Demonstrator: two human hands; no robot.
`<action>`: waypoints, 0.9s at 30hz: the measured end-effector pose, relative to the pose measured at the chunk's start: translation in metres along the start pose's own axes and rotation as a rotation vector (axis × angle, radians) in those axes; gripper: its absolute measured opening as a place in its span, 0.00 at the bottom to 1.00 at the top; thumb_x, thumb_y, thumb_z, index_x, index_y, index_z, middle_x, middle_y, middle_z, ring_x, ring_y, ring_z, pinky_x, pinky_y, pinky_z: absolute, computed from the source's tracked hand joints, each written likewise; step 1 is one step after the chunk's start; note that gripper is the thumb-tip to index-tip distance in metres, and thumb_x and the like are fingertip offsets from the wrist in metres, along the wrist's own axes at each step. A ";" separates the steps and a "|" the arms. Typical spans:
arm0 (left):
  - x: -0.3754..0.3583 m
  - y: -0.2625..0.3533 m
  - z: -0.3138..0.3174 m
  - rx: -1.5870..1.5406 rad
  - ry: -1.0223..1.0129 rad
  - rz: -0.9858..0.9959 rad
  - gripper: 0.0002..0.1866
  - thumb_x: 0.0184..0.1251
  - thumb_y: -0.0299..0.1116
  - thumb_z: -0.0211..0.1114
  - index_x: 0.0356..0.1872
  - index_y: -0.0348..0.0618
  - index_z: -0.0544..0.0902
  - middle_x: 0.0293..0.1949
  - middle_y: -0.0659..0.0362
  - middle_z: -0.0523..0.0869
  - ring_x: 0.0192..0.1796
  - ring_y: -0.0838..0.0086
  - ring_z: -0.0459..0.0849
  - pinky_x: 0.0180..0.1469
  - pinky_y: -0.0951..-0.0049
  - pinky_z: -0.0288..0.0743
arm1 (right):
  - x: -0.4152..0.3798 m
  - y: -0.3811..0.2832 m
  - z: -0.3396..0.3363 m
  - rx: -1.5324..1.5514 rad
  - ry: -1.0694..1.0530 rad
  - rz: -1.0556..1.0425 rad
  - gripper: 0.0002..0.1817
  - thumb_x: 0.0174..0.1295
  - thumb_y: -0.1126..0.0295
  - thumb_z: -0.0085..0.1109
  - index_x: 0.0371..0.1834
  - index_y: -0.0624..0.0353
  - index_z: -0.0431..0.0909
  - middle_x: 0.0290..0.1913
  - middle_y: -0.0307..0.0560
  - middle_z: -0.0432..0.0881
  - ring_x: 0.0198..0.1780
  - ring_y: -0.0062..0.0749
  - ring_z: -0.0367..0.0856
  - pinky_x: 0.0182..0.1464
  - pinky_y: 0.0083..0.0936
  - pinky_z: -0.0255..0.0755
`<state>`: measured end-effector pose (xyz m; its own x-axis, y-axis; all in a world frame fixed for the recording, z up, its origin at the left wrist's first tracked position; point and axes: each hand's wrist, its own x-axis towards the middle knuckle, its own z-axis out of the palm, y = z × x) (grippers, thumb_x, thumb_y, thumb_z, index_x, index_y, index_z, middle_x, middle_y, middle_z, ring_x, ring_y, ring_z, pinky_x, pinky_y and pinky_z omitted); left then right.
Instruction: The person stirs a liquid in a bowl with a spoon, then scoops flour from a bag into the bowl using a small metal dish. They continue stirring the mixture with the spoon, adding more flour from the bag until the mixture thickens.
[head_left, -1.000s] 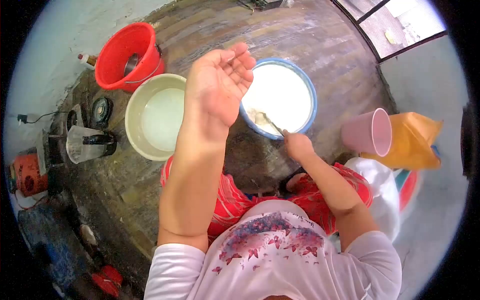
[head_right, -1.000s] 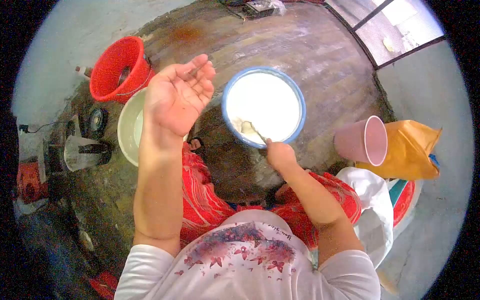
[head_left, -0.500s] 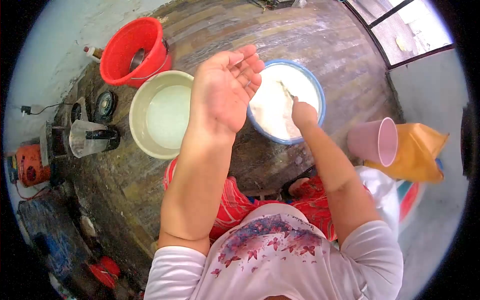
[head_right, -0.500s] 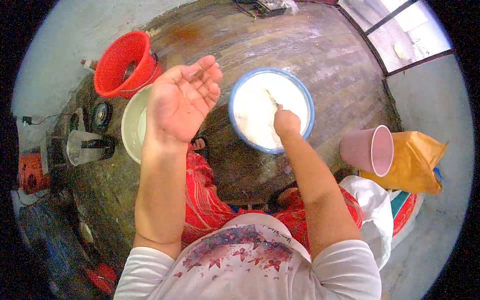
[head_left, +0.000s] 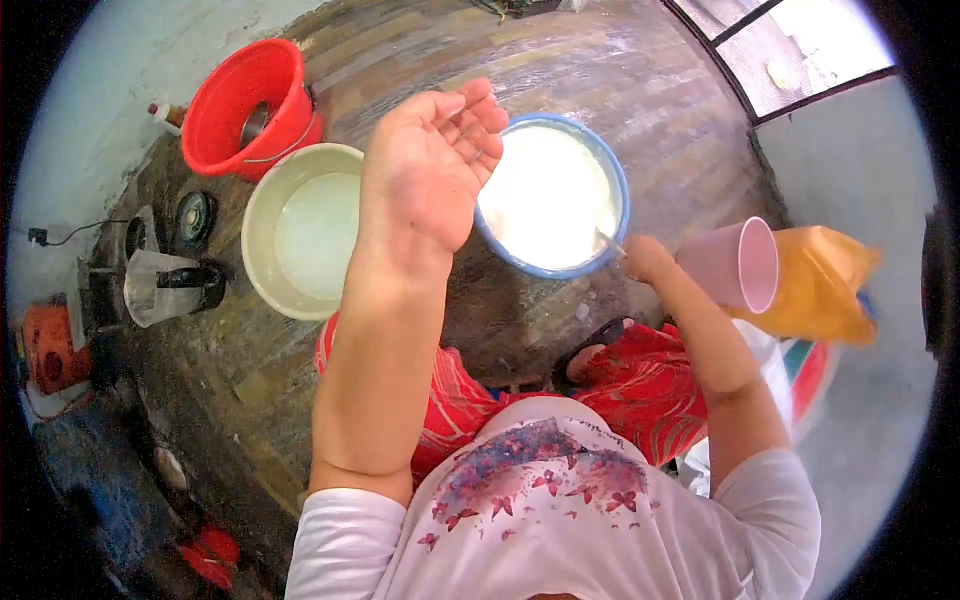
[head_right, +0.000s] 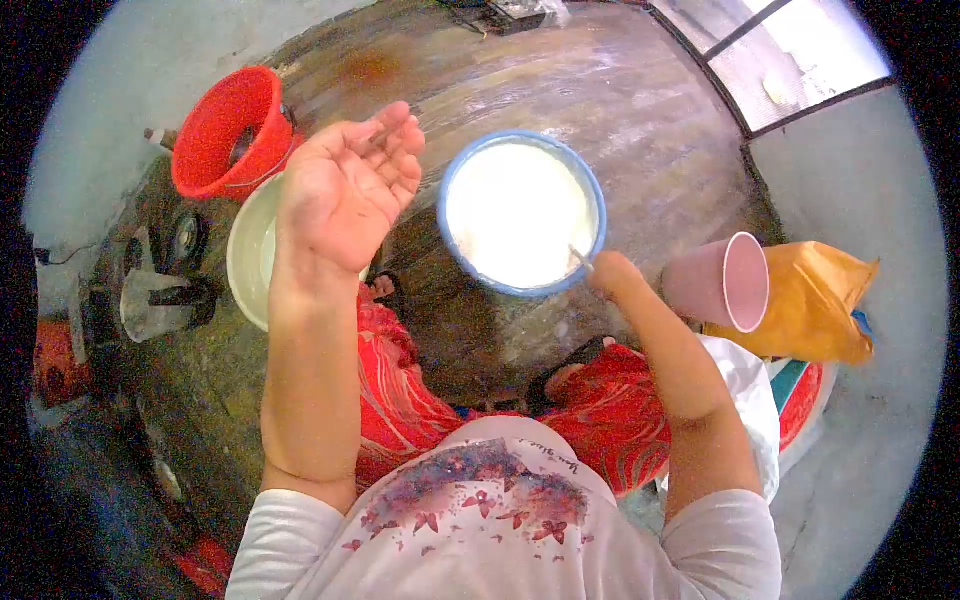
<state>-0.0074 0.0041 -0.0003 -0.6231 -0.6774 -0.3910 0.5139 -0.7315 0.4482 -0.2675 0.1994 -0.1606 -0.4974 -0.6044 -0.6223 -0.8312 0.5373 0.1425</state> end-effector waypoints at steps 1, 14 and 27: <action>0.000 -0.001 0.001 0.003 0.011 -0.007 0.15 0.57 0.28 0.49 0.44 0.30 0.72 0.38 0.52 0.77 0.40 0.68 0.77 0.41 0.72 0.72 | -0.003 0.002 0.004 0.173 -0.103 0.027 0.11 0.51 0.68 0.53 0.35 0.59 0.80 0.29 0.52 0.79 0.27 0.38 0.78 0.28 0.31 0.73; 0.004 -0.004 0.000 0.024 0.035 -0.026 0.15 0.55 0.27 0.50 0.43 0.29 0.71 0.38 0.51 0.76 0.39 0.66 0.76 0.40 0.72 0.72 | -0.055 -0.006 0.024 1.671 -0.406 0.077 0.17 0.59 0.68 0.52 0.50 0.63 0.70 0.17 0.35 0.69 0.12 0.16 0.60 0.12 0.15 0.52; 0.004 -0.001 -0.001 0.050 0.024 0.012 0.16 0.57 0.29 0.47 0.45 0.29 0.70 0.39 0.50 0.76 0.40 0.67 0.76 0.40 0.71 0.73 | 0.002 0.001 -0.022 0.120 0.296 0.068 0.25 0.53 0.66 0.51 0.57 0.46 0.67 0.42 0.53 0.78 0.47 0.47 0.75 0.47 0.39 0.69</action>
<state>-0.0101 0.0021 -0.0035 -0.6027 -0.6880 -0.4043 0.4905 -0.7190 0.4924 -0.2748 0.1859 -0.1446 -0.6162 -0.7000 -0.3609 -0.7670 0.6375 0.0731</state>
